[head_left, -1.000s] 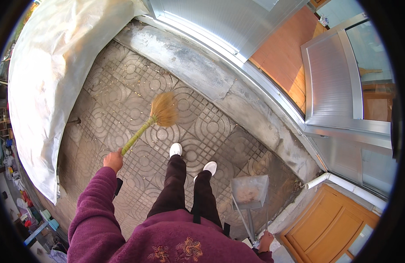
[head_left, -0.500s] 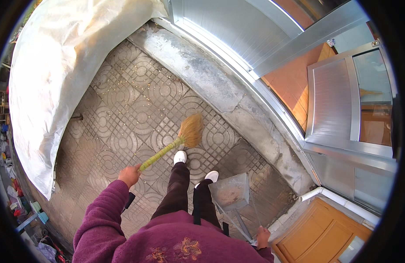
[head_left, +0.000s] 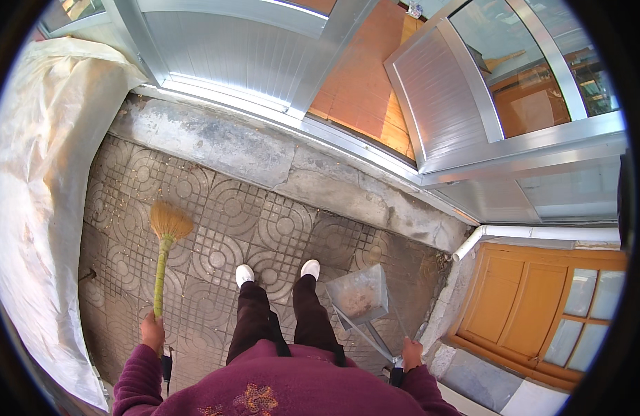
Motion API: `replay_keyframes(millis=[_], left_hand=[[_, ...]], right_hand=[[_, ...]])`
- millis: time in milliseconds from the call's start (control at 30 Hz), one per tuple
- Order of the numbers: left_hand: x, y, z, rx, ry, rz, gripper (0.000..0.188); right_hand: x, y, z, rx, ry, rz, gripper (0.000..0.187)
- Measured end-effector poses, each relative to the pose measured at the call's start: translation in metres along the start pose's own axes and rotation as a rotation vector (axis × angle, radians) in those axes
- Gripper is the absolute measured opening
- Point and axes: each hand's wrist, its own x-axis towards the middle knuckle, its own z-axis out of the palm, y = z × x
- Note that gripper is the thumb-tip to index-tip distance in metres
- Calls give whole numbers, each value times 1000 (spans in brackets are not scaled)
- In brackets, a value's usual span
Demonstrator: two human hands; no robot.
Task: The person sweeps a tiled outdoor patio and an indoor tiled area using a broom and dustpan. They gather debris into a pile and sweep it into the dustpan, then move indoors to continue sweeping and collecting debris.
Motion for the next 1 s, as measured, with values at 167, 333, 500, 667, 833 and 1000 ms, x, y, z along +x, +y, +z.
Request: replay_keyframes(millis=[167,333,500,667,833,1000], left_hand=[[-55,72,14,-176,-148,30,55],[-82,205,49,5,-279,459,56],[-88,395,125,371,-462,790,57],[-98,584,242,525,-614,1072,54],[-135,704,357,554,-630,1233,52],[-149,739,407,568,-607,1067,37]], right_hand=[[55,24,2,165,31,72,29],[121,38,-3,42,-77,-299,31],[138,58,-32,-13,-62,83,29],[137,113,-46,74,-41,208,30],[124,162,-41,55,22,236,34],[104,155,-44,332,38,457,33]])
